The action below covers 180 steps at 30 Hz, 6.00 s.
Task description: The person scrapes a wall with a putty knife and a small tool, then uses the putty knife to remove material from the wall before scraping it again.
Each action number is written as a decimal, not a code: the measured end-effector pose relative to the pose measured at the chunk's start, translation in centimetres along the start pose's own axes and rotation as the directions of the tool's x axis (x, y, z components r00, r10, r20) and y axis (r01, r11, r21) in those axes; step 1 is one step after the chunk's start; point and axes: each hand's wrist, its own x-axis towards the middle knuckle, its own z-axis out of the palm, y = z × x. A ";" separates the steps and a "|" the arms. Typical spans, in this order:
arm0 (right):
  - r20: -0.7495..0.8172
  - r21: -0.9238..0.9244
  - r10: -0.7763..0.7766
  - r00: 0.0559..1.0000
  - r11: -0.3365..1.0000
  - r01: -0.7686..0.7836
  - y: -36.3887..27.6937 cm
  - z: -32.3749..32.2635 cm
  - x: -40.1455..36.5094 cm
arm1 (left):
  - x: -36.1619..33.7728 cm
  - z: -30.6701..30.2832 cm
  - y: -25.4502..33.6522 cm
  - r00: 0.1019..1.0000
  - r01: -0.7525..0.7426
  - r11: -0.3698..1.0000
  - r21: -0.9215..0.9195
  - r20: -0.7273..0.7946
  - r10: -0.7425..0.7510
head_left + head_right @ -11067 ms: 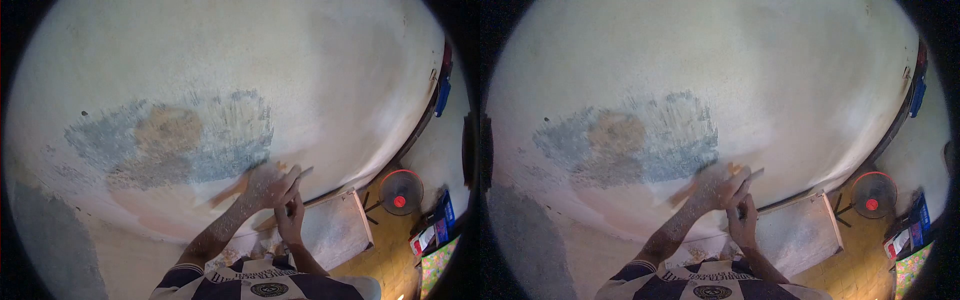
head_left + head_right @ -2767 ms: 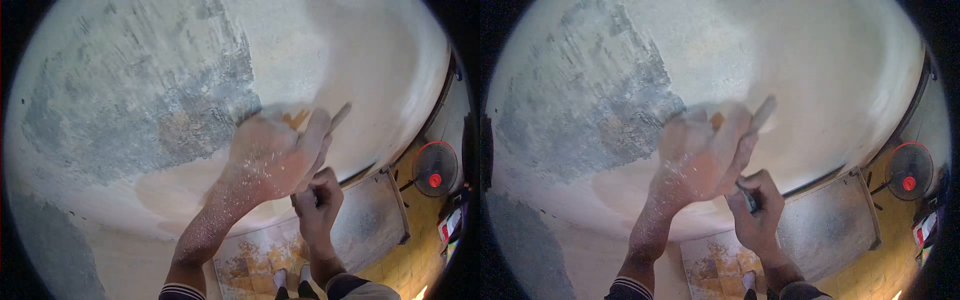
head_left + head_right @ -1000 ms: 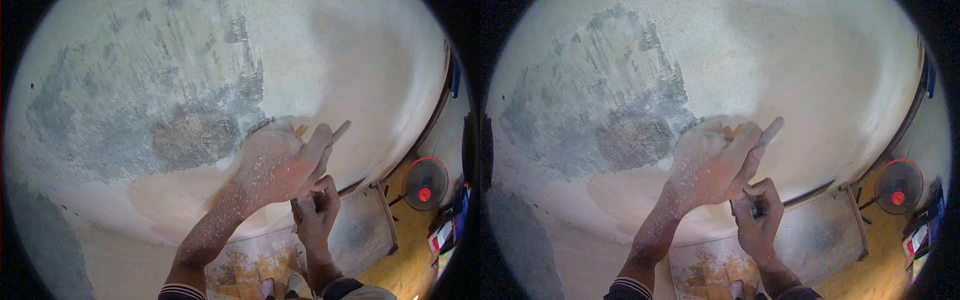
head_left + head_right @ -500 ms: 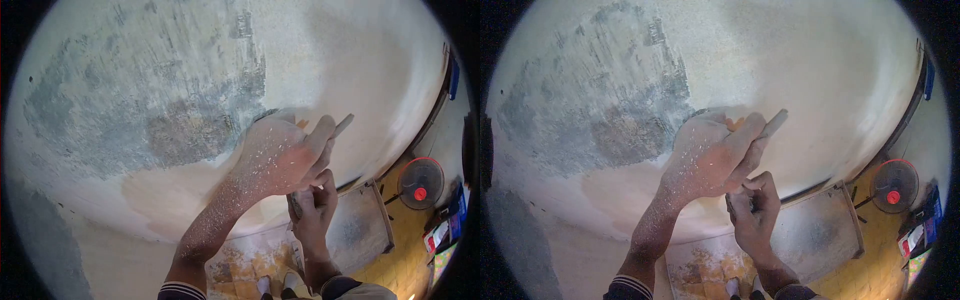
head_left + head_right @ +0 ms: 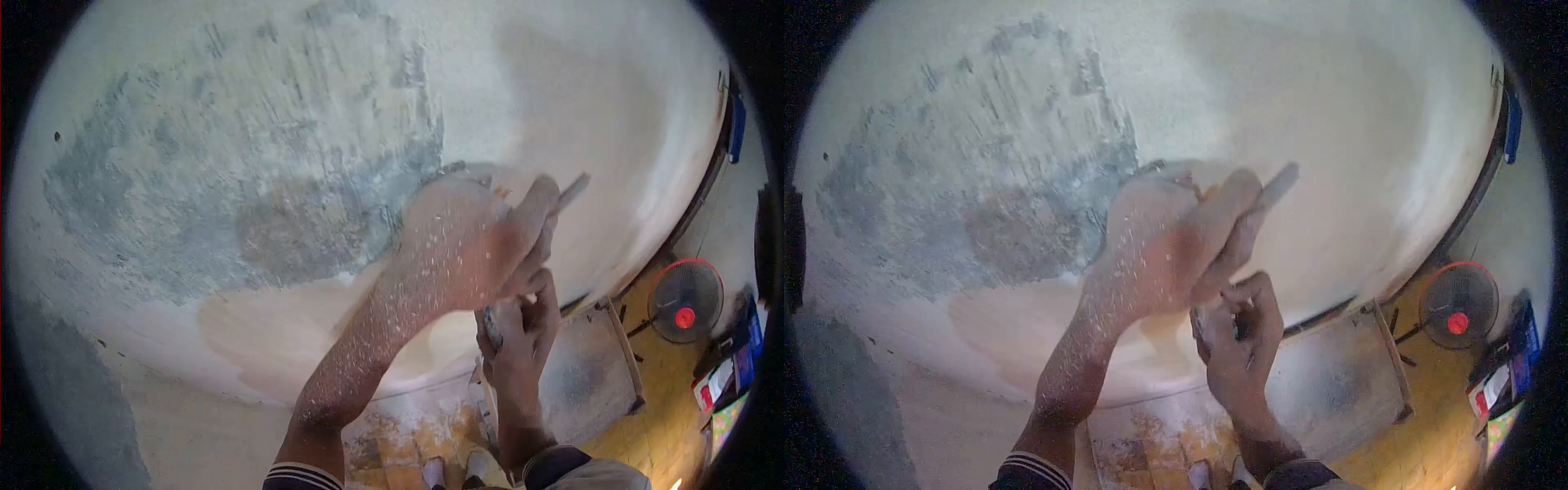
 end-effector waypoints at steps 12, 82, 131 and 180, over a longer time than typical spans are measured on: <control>0.067 0.016 0.064 0.996 0.998 -0.065 0.2 -0.7 0.1 | -0.5 0.9 0.8 0.998 0.046 0.996 -0.082 -0.032 -0.049; 0.106 0.121 0.147 0.983 0.980 -0.160 -2.7 -0.7 1.8 | 2.5 -1.8 0.4 0.996 0.065 0.995 -0.080 -0.052 -0.069; 0.057 0.087 0.145 0.988 0.985 -0.150 -5.9 2.6 2.2 | 3.9 -4.1 -0.4 0.997 0.013 0.998 -0.064 -0.074 -0.018; 0.195 -0.325 0.799 0.569 0.600 -0.731 -0.1 -16.0 -18.3 | -25.7 4.4 23.6 0.467 0.692 0.057 -0.720 0.386 -0.795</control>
